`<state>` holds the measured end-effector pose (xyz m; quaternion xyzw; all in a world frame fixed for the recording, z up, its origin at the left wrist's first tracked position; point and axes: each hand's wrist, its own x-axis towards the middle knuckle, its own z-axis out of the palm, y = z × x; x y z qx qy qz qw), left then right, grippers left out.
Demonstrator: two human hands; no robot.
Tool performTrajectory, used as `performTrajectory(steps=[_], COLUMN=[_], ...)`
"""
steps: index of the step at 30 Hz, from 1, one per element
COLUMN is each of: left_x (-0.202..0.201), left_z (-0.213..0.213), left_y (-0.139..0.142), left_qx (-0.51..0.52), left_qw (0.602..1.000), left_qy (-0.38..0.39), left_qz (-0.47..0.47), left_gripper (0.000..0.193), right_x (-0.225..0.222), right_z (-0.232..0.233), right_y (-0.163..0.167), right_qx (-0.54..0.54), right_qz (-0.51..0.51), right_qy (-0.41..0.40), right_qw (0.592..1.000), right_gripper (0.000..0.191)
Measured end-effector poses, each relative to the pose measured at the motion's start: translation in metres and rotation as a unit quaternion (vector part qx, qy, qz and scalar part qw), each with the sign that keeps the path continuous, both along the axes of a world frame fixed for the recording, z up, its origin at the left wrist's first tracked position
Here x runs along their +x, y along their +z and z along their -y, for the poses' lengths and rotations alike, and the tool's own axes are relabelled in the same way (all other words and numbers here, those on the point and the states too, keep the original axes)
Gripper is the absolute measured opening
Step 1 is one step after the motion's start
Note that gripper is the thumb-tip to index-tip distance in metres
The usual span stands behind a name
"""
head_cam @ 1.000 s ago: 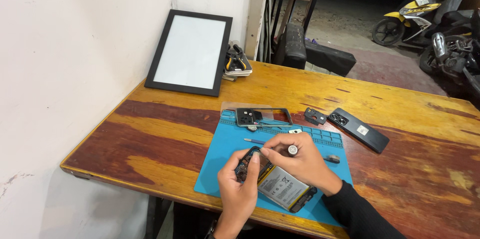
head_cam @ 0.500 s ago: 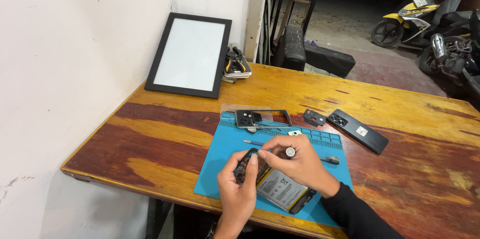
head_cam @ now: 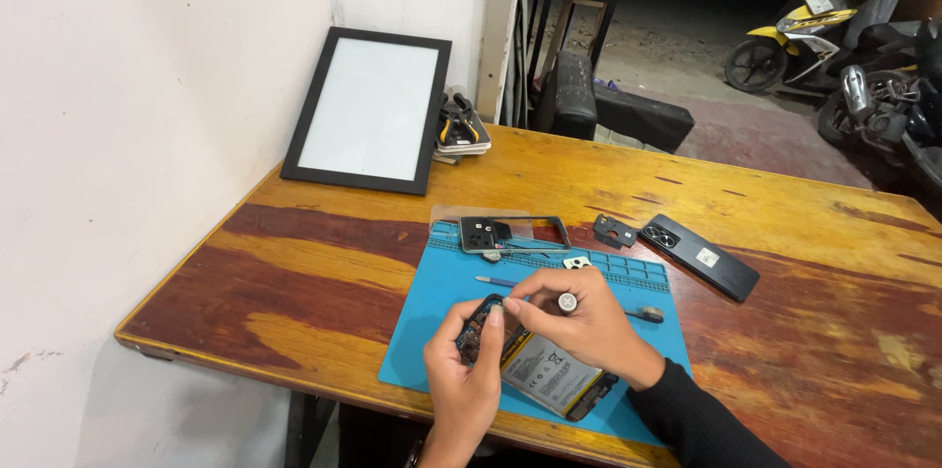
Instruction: The person disassembles a smartphone on a blue mat, removes the battery, and uses a syringe-like tool to apply liquid to internal components. They handle the screen assembly and other parts, then reposition the battery and tools on the mat.
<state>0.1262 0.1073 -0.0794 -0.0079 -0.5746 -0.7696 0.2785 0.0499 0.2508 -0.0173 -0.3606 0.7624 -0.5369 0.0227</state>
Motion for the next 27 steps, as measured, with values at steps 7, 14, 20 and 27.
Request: performTrajectory(steps=[7,14,20,27], left_x=[0.0004,0.0012,0.0003,0.001], left_z=[0.0,0.0002,0.0012,0.0013], left_y=[-0.0007,-0.0051,-0.0068,-0.0069], left_qx=[-0.012,-0.014,-0.023,-0.021], left_qw=[1.0,1.0,0.999,1.0], left_qy=[0.004,0.009,0.01,-0.001], left_qz=[-0.002,-0.01,-0.024,-0.01], left_gripper=[0.019,0.018,0.017,0.018], right_x=[0.001,0.0041,0.0023,0.002], right_z=[-0.0001,-0.0001,-0.0009,-0.0014], right_y=[0.0013,0.0024,0.0021,-0.0002], right_qx=[0.008,0.017,0.015,0.01], right_qz=[-0.014,-0.017,-0.017,-0.018], right_qy=[-0.004,0.006,0.016,0.017], right_qw=[1.0,1.0,1.0,1.0], right_gripper=[0.011,0.011,0.011,0.012])
